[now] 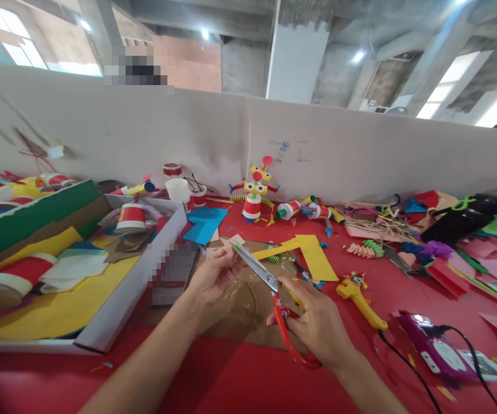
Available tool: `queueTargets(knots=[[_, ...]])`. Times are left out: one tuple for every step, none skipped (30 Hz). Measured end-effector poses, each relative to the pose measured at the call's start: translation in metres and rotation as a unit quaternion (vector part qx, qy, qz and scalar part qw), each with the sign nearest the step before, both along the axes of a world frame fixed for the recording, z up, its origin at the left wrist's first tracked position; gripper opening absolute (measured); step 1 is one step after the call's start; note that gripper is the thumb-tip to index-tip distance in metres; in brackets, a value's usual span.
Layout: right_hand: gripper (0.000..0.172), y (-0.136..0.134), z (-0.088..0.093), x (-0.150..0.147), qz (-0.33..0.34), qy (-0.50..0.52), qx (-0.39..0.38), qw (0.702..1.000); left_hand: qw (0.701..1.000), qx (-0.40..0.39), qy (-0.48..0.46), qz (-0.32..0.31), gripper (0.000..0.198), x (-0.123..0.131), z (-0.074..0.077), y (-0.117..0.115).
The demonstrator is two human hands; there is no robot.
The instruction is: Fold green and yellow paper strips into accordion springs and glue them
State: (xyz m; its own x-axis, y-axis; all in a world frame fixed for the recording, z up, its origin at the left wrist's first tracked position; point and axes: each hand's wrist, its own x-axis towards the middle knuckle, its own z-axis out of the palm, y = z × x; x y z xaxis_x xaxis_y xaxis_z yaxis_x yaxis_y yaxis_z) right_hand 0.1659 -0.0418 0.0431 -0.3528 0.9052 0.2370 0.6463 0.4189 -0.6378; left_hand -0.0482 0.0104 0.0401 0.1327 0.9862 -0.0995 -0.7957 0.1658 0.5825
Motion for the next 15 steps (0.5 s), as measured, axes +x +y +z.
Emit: queueTargets(knots=[[0.048, -0.002, 0.000, 0.000, 0.005, 0.006, -0.001, 1.000, 1.000, -0.002, 0.002, -0.001, 0.011, 0.000, 0.000, 0.000], [0.047, -0.004, 0.000, -0.001, 0.011, 0.012, -0.003, 1.000, 1.000, -0.005, 0.003, -0.002, 0.011, 0.000, 0.000, 0.000], [0.047, -0.005, 0.001, -0.001, 0.017, 0.020, -0.008, 1.000, 1.000, -0.009, 0.003, 0.000, 0.011, 0.000, -0.001, 0.000], [0.046, -0.006, 0.002, -0.001, 0.019, 0.026, -0.018, 0.999, 1.000, -0.014, 0.002, 0.003, 0.011, 0.000, -0.001, 0.001], [0.047, -0.005, 0.004, -0.001, 0.016, 0.030, -0.029, 0.999, 1.000, -0.018, 0.001, 0.010, 0.012, 0.000, -0.001, 0.001], [0.047, -0.001, 0.006, 0.001, 0.008, 0.028, -0.042, 0.999, 1.000, -0.023, 0.001, 0.020, 0.012, 0.000, -0.001, 0.002], [0.047, 0.006, 0.009, 0.003, -0.004, 0.017, -0.052, 0.999, 0.999, -0.028, 0.001, 0.032, 0.013, 0.000, -0.001, 0.002], [0.047, 0.017, 0.013, 0.007, -0.020, -0.003, -0.052, 0.998, 0.998, -0.036, 0.004, 0.047, 0.014, 0.000, -0.001, 0.003], [0.044, 0.031, 0.017, 0.012, -0.033, -0.046, -0.047, 0.997, 0.997, -0.044, 0.009, 0.061, 0.015, -0.001, -0.001, 0.003], [0.040, 0.049, 0.020, 0.019, -0.050, -0.101, -0.021, 0.993, 0.996, -0.052, 0.018, 0.072, 0.015, -0.002, 0.000, 0.004], [0.039, 0.070, 0.023, 0.026, -0.054, -0.167, 0.005, 0.985, 0.995, -0.057, 0.030, 0.080, 0.016, -0.002, 0.000, 0.004], [0.039, 0.093, 0.025, 0.033, -0.057, -0.228, 0.033, 0.972, 0.994, -0.057, 0.045, 0.082, 0.016, -0.003, 0.000, 0.004], [0.041, 0.116, 0.026, 0.041, -0.041, -0.277, 0.049, 0.959, 0.994, -0.053, 0.058, 0.079, 0.016, -0.004, 0.000, 0.005], [0.043, 0.138, 0.025, 0.047, -0.016, -0.313, 0.056, 0.948, 0.994, -0.052, 0.067, 0.073, 0.017, -0.005, 0.000, 0.005], [0.045, 0.159, 0.023, 0.053, 0.012, -0.336, 0.059, 0.940, 0.993, -0.052, 0.076, 0.070, 0.018, -0.005, 0.000, 0.005]])
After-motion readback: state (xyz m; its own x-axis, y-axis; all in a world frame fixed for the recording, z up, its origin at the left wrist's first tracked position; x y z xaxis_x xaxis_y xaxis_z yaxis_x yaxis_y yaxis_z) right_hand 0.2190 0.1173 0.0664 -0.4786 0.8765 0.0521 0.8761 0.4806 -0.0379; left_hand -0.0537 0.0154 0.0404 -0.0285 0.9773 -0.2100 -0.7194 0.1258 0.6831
